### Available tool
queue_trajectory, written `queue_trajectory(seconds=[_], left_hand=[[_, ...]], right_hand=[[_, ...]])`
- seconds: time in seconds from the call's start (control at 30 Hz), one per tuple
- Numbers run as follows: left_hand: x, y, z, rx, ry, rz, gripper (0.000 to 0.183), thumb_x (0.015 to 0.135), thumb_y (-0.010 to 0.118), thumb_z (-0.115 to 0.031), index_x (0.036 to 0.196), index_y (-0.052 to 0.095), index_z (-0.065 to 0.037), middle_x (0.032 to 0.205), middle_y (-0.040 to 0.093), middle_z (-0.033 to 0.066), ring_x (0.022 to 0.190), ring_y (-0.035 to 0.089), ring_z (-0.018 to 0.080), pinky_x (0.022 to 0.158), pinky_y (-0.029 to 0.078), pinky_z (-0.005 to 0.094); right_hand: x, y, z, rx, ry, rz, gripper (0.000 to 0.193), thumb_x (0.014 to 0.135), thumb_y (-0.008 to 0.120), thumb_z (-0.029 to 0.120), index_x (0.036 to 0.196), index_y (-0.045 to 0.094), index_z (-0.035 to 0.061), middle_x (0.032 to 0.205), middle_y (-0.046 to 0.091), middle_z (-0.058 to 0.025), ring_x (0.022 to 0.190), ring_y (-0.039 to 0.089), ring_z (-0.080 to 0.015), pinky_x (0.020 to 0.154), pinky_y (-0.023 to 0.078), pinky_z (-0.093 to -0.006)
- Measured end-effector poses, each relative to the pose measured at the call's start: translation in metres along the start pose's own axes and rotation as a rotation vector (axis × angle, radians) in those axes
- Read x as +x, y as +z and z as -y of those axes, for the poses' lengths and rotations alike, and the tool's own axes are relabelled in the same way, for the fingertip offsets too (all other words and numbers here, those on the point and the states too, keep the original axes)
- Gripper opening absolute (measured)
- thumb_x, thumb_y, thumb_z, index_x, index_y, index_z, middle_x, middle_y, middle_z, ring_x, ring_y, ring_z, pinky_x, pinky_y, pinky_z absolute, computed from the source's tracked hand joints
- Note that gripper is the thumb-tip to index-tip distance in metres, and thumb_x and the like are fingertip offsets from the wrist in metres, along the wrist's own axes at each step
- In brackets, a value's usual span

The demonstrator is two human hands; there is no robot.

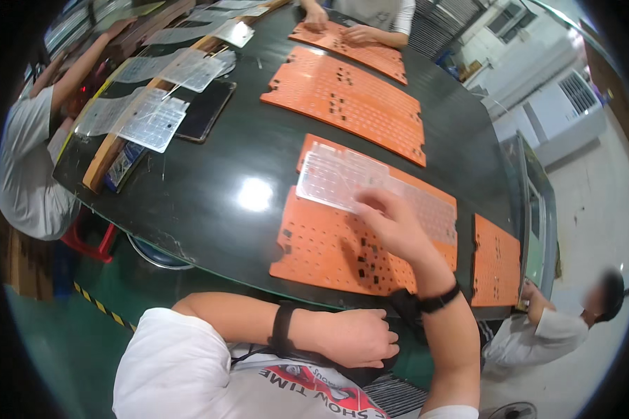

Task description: Aligning transparent overlays with dot patterns onto orange circuit board base plates and checking alignment on a light table.

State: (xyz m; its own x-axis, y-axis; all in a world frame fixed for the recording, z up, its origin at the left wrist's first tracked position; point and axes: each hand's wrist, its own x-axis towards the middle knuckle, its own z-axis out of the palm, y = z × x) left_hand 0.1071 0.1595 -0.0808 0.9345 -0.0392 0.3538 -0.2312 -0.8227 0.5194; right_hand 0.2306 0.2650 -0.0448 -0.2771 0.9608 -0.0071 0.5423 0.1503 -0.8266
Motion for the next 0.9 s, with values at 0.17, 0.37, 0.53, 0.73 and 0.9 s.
queue_trajectory(seconds=[0.17, 0.37, 0.53, 0.73, 0.9], left_hand=[[-0.027, -0.018, 0.005, -0.023, -0.094, -0.164, 0.027, 0.086, 0.059, -0.030, 0.093, 0.057, -0.004, 0.081, 0.056, 0.0068, 0.080, 0.058, 0.0220, 0.075, 0.040, 0.0337], [-0.040, -0.021, 0.013, -0.026, -0.141, -0.199, 0.026, 0.086, 0.059, -0.029, 0.093, 0.058, -0.004, 0.082, 0.056, 0.0057, 0.083, 0.057, 0.0208, 0.076, 0.041, 0.0326], [-0.021, -0.026, 0.015, -0.078, -0.089, -0.096, 0.027, 0.086, 0.058, -0.029, 0.094, 0.057, -0.004, 0.085, 0.055, 0.0055, 0.087, 0.056, 0.0203, 0.077, 0.041, 0.0330], [0.014, -0.024, 0.021, -0.177, -0.017, -0.097, 0.027, 0.089, 0.056, -0.029, 0.098, 0.057, -0.002, 0.091, 0.054, 0.0084, 0.090, 0.054, 0.0227, 0.080, 0.040, 0.0332], [0.063, -0.001, 0.019, -0.203, 0.065, -0.007, 0.029, 0.089, 0.057, -0.027, 0.104, 0.057, -0.002, 0.101, 0.056, 0.0105, 0.097, 0.054, 0.0235, 0.083, 0.040, 0.0348]], right_hand=[[0.086, 0.063, 0.042, -0.632, 0.088, 0.134, 0.034, 0.078, 0.065, 0.031, 0.081, 0.067, -0.0028, 0.075, 0.065, -0.0184, 0.074, 0.065, -0.0299, 0.070, 0.050, -0.0371], [0.113, 0.032, 0.046, -0.616, 0.201, 0.248, 0.026, 0.074, 0.062, 0.022, 0.069, 0.065, -0.0039, 0.068, 0.063, -0.0215, 0.065, 0.064, -0.0321, 0.068, 0.052, -0.0377], [0.105, -0.116, 0.034, -0.311, 0.400, 0.228, 0.012, 0.075, 0.055, 0.012, 0.068, 0.058, 0.0026, 0.063, 0.053, 0.0013, 0.056, 0.051, -0.0082, 0.049, 0.043, -0.0259], [0.054, -0.291, 0.064, -0.737, 0.638, -0.136, 0.014, 0.072, 0.060, 0.019, 0.076, 0.062, 0.0056, 0.067, 0.055, -0.0001, 0.060, 0.055, -0.0123, 0.051, 0.051, -0.0290], [-0.001, -0.397, 0.093, -0.971, 0.753, -0.293, 0.019, 0.071, 0.062, 0.015, 0.086, 0.065, 0.0039, 0.064, 0.058, -0.0026, 0.053, 0.057, -0.0158, 0.044, 0.050, -0.0317]])
